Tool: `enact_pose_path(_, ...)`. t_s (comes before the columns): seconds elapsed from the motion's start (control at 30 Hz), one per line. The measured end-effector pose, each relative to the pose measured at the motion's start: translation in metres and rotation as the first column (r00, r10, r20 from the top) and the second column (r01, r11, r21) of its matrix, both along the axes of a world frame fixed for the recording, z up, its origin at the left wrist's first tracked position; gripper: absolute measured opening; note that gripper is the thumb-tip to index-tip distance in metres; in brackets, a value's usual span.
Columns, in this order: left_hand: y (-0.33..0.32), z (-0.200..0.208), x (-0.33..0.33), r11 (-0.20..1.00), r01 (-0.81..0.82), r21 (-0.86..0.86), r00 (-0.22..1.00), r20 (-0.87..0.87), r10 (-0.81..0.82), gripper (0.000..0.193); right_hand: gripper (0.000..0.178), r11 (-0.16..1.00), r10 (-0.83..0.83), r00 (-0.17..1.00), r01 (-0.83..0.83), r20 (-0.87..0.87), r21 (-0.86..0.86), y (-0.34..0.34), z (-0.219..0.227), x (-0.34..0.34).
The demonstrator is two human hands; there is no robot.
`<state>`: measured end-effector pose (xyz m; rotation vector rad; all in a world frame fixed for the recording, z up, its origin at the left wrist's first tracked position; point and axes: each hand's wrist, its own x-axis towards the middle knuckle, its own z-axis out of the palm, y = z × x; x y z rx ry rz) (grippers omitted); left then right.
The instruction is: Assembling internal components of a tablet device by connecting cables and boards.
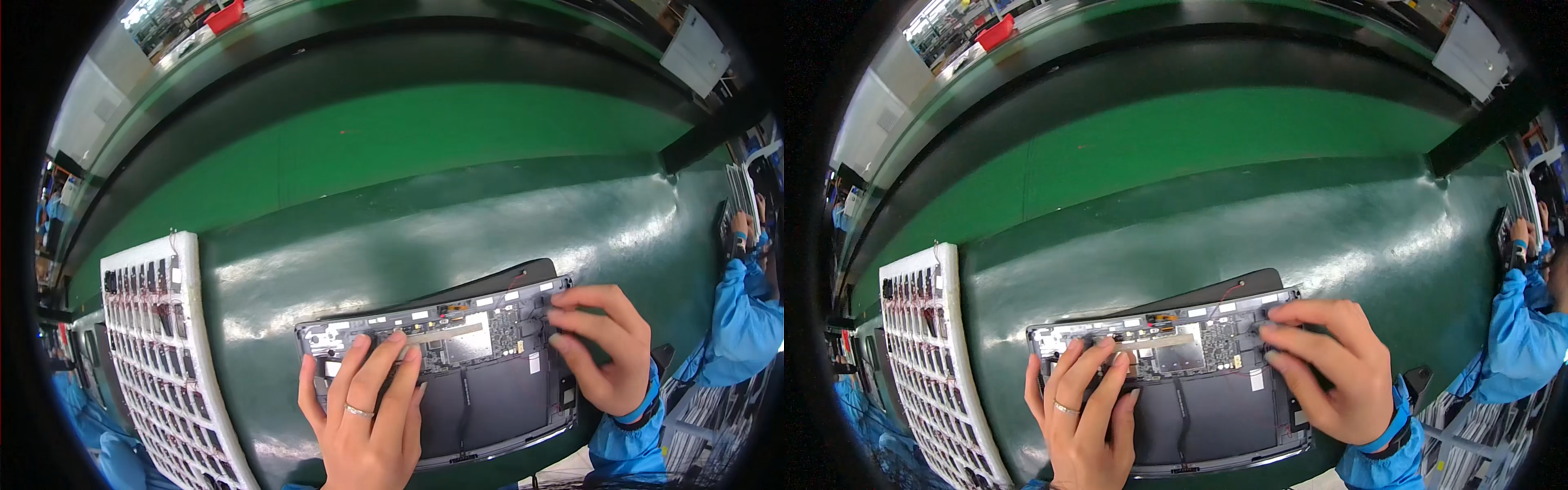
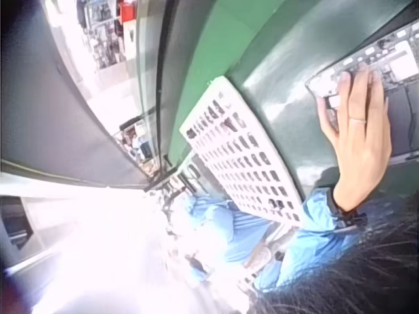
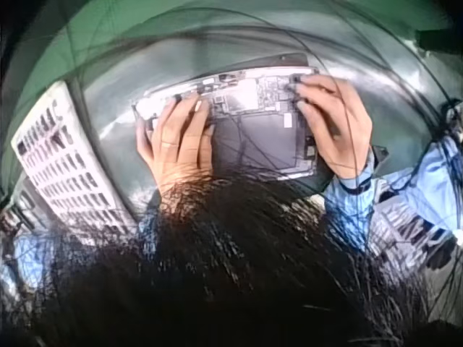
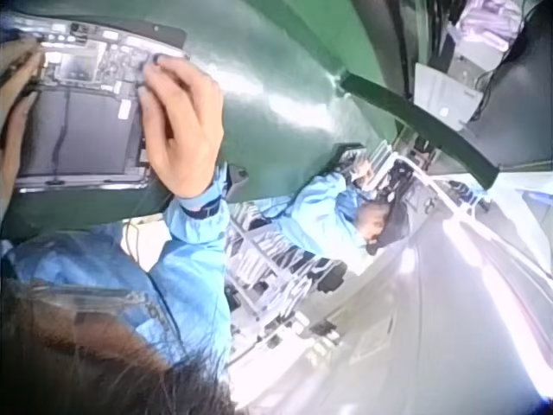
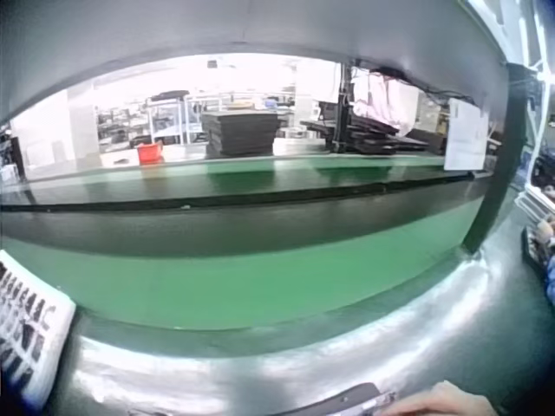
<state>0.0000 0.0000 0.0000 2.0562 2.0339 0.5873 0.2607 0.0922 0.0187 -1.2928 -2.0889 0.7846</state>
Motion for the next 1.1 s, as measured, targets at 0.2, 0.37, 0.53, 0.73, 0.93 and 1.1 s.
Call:
enact_pose_path(0.2,0.016,0.005,0.017,0.993,0.117,0.033,0.993,0.022,-0.118,0.053,0.028,0.966,0.143,0.961,-0.187,0.237,0.177,-0.009,0.001,-0.001)
enact_pose_path(0.37,0.020,0.003,0.018,0.986,0.167,0.016,0.983,0.076,-0.168,0.050,0.027,0.961,0.175,0.958,-0.216,0.227,0.172,-0.009,-0.006,0.002)
enact_pose_path(0.53,0.020,0.002,0.015,0.987,0.151,0.053,0.981,0.113,-0.156,0.050,0.035,0.964,0.160,0.960,-0.203,0.231,0.174,-0.009,-0.003,-0.011)
enact_pose_path(0.73,0.007,0.016,-0.007,0.999,0.032,0.002,0.999,0.029,-0.032,0.051,0.059,0.943,0.177,0.910,-0.266,0.376,0.200,-0.007,0.002,-0.016)
enact_pose_path(0.93,0.007,0.008,-0.028,0.994,0.104,-0.010,0.994,-0.013,-0.104,0.048,0.064,0.918,0.215,0.874,-0.333,0.435,0.215,-0.004,-0.003,-0.022)
enact_pose_path(1.1,0.013,0.009,-0.023,0.989,0.147,0.035,0.989,-0.021,-0.146,0.047,0.063,0.906,0.230,0.866,-0.356,0.444,0.227,-0.006,-0.001,-0.030)
